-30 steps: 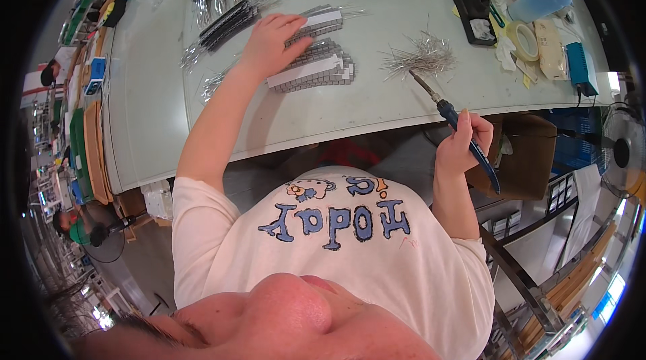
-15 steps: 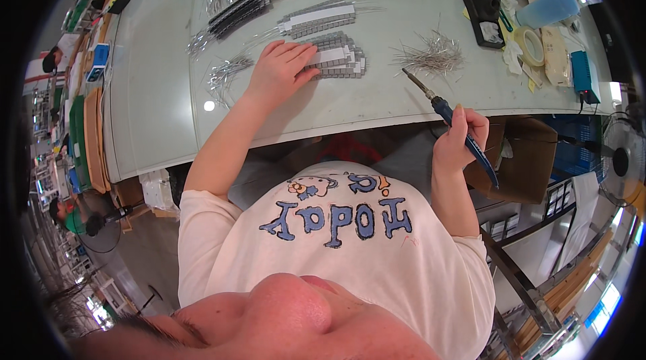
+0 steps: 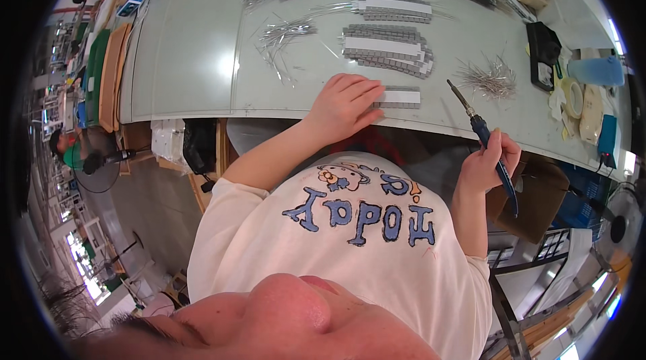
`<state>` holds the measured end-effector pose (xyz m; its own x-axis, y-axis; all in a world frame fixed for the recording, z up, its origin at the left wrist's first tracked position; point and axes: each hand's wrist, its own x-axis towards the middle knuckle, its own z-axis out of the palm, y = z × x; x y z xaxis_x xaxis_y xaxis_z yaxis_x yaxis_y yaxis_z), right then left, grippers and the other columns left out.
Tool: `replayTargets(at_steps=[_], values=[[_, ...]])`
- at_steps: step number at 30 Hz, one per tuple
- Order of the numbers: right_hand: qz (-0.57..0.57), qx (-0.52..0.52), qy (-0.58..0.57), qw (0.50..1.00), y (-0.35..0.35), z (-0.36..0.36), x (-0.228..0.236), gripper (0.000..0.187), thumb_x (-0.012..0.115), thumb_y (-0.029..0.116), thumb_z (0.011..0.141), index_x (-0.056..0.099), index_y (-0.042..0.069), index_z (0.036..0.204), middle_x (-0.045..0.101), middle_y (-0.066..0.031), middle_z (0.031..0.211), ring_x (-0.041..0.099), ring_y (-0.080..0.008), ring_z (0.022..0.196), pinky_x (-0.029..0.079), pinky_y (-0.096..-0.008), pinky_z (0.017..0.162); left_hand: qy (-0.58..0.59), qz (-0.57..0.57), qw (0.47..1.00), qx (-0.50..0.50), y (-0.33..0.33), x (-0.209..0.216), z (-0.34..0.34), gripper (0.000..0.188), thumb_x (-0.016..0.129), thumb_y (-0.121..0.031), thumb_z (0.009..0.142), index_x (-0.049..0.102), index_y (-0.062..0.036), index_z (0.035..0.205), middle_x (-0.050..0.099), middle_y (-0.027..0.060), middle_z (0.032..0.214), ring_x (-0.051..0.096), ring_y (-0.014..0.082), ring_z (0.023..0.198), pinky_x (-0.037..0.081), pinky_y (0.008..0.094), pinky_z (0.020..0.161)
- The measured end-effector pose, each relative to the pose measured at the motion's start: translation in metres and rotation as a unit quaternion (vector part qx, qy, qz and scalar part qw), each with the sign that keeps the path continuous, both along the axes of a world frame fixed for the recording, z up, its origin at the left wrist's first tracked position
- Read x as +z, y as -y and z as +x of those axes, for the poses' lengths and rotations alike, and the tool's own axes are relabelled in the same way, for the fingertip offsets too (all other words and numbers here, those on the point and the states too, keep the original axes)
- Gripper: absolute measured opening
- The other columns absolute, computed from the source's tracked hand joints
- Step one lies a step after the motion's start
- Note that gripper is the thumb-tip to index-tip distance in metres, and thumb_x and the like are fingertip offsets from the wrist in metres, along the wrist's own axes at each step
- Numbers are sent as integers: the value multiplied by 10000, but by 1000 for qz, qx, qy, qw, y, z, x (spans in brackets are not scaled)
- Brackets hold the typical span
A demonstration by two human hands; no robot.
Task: The person aligns electronic components on a workbench, uses a soldering iron to solder metal pins onto them, transfers more metal pins from a wooden tray onto the table, and solders pins to the remaining components.
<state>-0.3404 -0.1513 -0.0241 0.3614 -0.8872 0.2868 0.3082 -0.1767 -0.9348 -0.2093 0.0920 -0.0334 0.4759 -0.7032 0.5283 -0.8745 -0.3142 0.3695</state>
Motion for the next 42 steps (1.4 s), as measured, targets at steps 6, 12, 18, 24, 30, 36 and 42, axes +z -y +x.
replayTargets(at_steps=[6, 12, 18, 24, 30, 36, 42], values=[[-2, 15, -25, 1000, -10, 3, -7, 117, 596, -15, 846, 497, 29, 804, 554, -43, 722, 464, -64, 610, 379, -191, 544, 32, 48, 987, 151, -98, -1, 24, 372, 714, -282, 724, 623, -82, 1025, 614, 52, 1040, 548, 264, 983, 414, 413, 866], [-49, 59, -24, 997, -32, 14, -11, 103, 602, 4, 846, 510, 20, 801, 564, -51, 744, 500, -87, 642, 398, -193, 568, 8, 113, 982, 148, -130, -5, 23, 522, 722, -380, 702, 611, -80, 1114, 542, 55, 1207, 457, 271, 1150, 319, 457, 984], [-32, 212, -75, 974, -76, 27, 9, 133, 568, -60, 835, 490, 39, 793, 557, -35, 713, 455, -68, 644, 370, -208, 584, -11, 89, 987, 135, -99, -18, -10, 566, 718, -401, 693, 598, -68, 1135, 530, 51, 1145, 449, 241, 1118, 286, 457, 987], [-95, 336, -110, 930, -92, 30, -2, 139, 549, -79, 859, 472, 36, 871, 537, -34, 746, 438, -66, 634, 364, -206, 590, -7, 69, 990, 119, -80, -25, -23, 577, 702, -408, 709, 589, -72, 1164, 515, 42, 1118, 438, 240, 1061, 295, 435, 954], [-151, 357, -114, 915, -95, 37, -7, 152, 623, -3, 859, 478, 41, 863, 532, -29, 687, 434, -57, 567, 357, -220, 503, 8, 77, 990, 118, -79, -30, -23, 588, 689, -420, 723, 581, -77, 1188, 511, 40, 1124, 433, 238, 1038, 301, 428, 937], [-150, 348, -116, 918, -95, 39, -14, 164, 645, 8, 843, 483, 37, 840, 538, -27, 659, 429, -62, 530, 349, -228, 473, 16, 82, 989, 120, -78, -30, -22, 592, 682, -431, 726, 581, -80, 1193, 510, 35, 1118, 434, 229, 1020, 302, 422, 931], [-158, 347, -123, 916, -97, 40, -11, 171, 647, 18, 842, 479, 42, 829, 527, -17, 633, 423, -59, 525, 344, -228, 469, 23, 86, 989, 122, -78, -30, -23, 594, 679, -437, 727, 582, -83, 1195, 510, 28, 1112, 435, 219, 1011, 302, 419, 930]])
